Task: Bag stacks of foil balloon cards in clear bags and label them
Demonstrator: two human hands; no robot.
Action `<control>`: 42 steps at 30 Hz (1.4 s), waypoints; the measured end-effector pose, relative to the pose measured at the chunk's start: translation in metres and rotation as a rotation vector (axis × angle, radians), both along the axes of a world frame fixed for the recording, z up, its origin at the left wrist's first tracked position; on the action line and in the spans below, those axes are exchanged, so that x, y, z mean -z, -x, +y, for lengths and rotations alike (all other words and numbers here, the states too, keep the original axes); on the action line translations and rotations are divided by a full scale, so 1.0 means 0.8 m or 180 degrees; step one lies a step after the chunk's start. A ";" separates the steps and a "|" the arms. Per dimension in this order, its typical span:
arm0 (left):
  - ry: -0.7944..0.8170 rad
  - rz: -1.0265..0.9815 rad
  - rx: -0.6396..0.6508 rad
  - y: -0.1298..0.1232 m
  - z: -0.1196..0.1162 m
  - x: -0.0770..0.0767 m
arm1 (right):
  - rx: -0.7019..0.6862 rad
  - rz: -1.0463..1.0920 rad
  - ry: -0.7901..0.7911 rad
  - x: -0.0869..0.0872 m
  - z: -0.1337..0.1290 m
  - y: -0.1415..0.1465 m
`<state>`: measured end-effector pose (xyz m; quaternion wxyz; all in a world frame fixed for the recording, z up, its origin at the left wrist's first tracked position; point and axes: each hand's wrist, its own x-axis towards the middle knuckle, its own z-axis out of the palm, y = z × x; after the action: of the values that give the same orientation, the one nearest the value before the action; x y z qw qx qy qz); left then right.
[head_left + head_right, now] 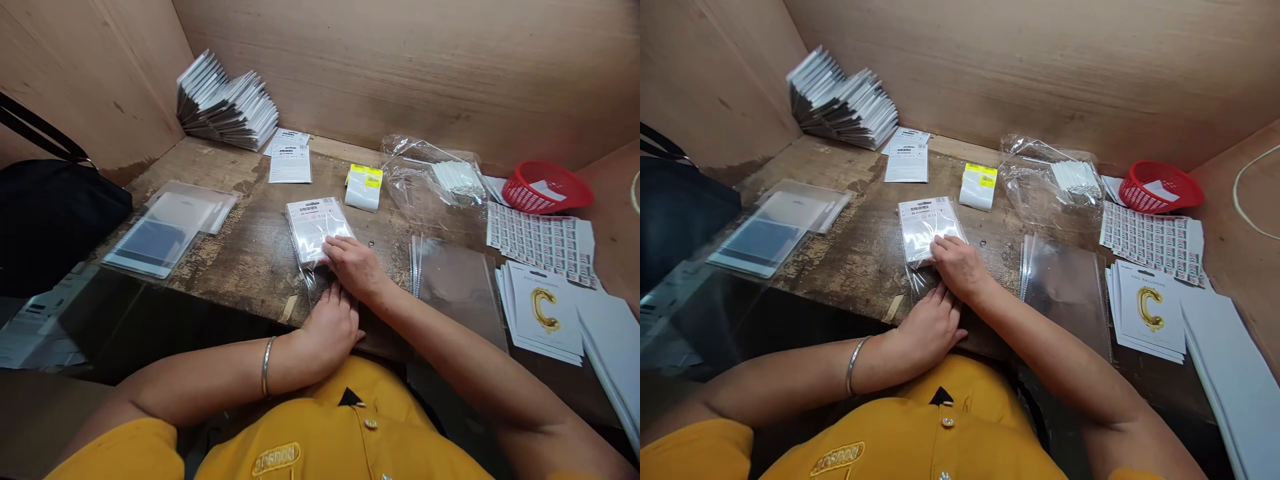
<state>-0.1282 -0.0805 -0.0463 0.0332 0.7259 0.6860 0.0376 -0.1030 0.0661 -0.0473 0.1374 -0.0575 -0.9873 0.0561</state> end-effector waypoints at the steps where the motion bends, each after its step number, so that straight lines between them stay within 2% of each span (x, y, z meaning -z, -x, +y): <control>1: -0.0011 -0.0224 0.0115 0.009 -0.002 -0.014 | 0.0042 0.0071 0.0002 0.000 -0.002 -0.007; 2: -0.0100 -0.0505 0.0232 0.022 -0.005 -0.027 | 0.0077 0.0141 0.0002 0.000 -0.005 -0.016; 4: -0.0540 -0.1098 0.0175 0.059 -0.013 -0.047 | 0.0088 0.0156 0.0005 0.002 -0.013 -0.040; 6: -0.1197 -0.1156 -0.0124 0.102 -0.019 -0.050 | -0.0017 -0.0046 0.0031 0.009 -0.020 -0.064; 8: -0.1363 -0.1001 0.0209 0.138 -0.020 -0.034 | -0.0120 -0.0290 0.0056 0.017 -0.023 -0.083; 11: -0.1092 -0.0778 0.0671 0.163 -0.020 0.003 | -0.0158 -0.0340 0.0109 0.019 -0.023 -0.095; 14: -0.1063 -0.0658 0.0609 0.159 -0.023 0.025 | -0.0151 0.0031 0.0200 0.002 -0.024 -0.091; 16: -0.1118 -0.0589 0.0558 0.152 -0.024 0.028 | -0.0096 0.0343 0.0262 -0.010 -0.025 -0.082; 18: -0.1141 -0.0545 0.0578 0.148 -0.024 0.027 | -0.0103 0.0437 0.0358 -0.011 -0.025 -0.071; 23: -0.0995 -0.0524 0.0622 0.157 -0.026 0.025 | -0.0303 0.0230 0.0551 0.026 -0.019 -0.060; 27: -0.0565 -0.0497 0.0994 0.174 -0.035 0.027 | -0.0374 0.0236 0.0462 0.043 -0.013 -0.064; 31: -0.0622 -0.0483 0.1167 0.180 -0.046 0.028 | -0.0384 0.0088 0.0261 0.029 -0.014 -0.064; 34: -0.0777 -0.0479 0.1022 0.175 -0.051 0.030 | -0.0341 0.0113 0.0196 0.008 -0.030 -0.060; 36: -0.0852 -0.0442 0.0938 0.172 -0.053 0.031 | -0.0365 0.0244 0.0426 -0.003 -0.048 -0.057; 38: -0.0929 -0.0429 0.0972 0.169 -0.053 0.032 | -0.0390 0.0283 0.0879 -0.005 -0.066 -0.055; 40: -0.0952 -0.0488 0.0975 0.168 -0.053 0.032 | -0.0271 0.0315 0.1396 0.002 -0.078 -0.054; 42: -0.0912 -0.0574 0.0865 0.167 -0.053 0.032 | 0.0078 0.0432 0.1861 0.011 -0.082 -0.055</control>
<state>-0.2616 -0.1228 -0.0715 -0.0044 0.8027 0.5637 0.1947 -0.0591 0.0002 -0.0562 0.1813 -0.1027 -0.9171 0.3400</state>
